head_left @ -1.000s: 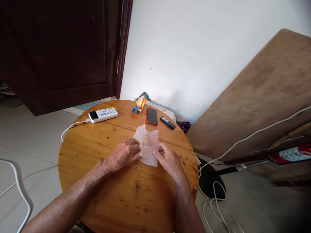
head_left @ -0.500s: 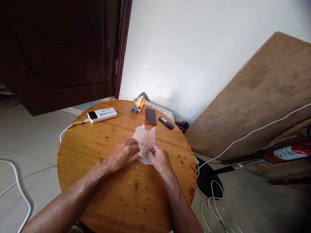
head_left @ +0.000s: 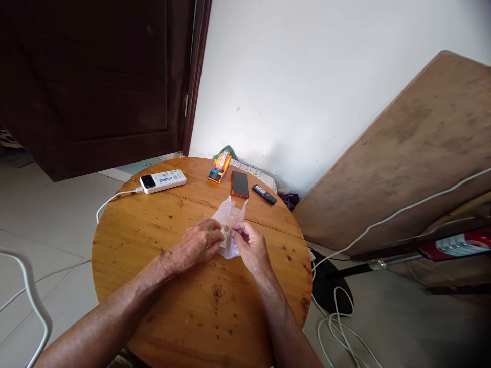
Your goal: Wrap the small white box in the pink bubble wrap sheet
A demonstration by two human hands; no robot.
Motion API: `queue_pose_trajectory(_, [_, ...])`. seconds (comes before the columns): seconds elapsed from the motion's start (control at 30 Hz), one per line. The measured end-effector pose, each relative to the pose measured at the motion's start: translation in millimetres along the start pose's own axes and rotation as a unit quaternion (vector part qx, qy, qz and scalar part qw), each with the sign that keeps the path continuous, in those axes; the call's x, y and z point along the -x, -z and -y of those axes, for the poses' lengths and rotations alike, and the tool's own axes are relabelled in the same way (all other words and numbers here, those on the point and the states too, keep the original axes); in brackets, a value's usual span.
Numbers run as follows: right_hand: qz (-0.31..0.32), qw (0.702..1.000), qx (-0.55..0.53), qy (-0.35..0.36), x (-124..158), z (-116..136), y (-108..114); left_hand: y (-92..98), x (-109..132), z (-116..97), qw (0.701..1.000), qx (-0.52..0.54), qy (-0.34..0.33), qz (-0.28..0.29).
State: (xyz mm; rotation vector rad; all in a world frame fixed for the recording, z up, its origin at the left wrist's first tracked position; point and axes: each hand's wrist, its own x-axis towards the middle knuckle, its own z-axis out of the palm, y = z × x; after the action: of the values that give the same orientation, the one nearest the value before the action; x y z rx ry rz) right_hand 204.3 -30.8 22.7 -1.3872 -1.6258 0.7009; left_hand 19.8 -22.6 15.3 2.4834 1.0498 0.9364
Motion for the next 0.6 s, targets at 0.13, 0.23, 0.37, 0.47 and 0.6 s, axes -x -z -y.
queue_pose_trajectory(0.13, [0.005,0.998,-0.052,-0.024,-2,3,-3,-2.0,1,2,1.0,0.007,-0.002,-0.003])
queue_pose_trajectory(0.23, [0.009,0.995,-0.085,-0.048,-2,5,-3,-2.1,1,1,1.0,0.01,0.0,0.002])
queue_pose_trajectory(0.37, [0.011,0.991,-0.107,-0.077,-1,9,-2,0.7,0,-1,0.999,0.022,0.007,0.022])
queue_pose_trajectory(0.47, [0.029,0.988,-0.121,-0.096,1,13,0,2.3,-1,-2,0.999,0.033,0.011,0.026])
queue_pose_trajectory(0.6, [0.071,0.984,-0.138,-0.084,4,16,3,1.7,-1,-2,0.998,0.053,0.021,0.023])
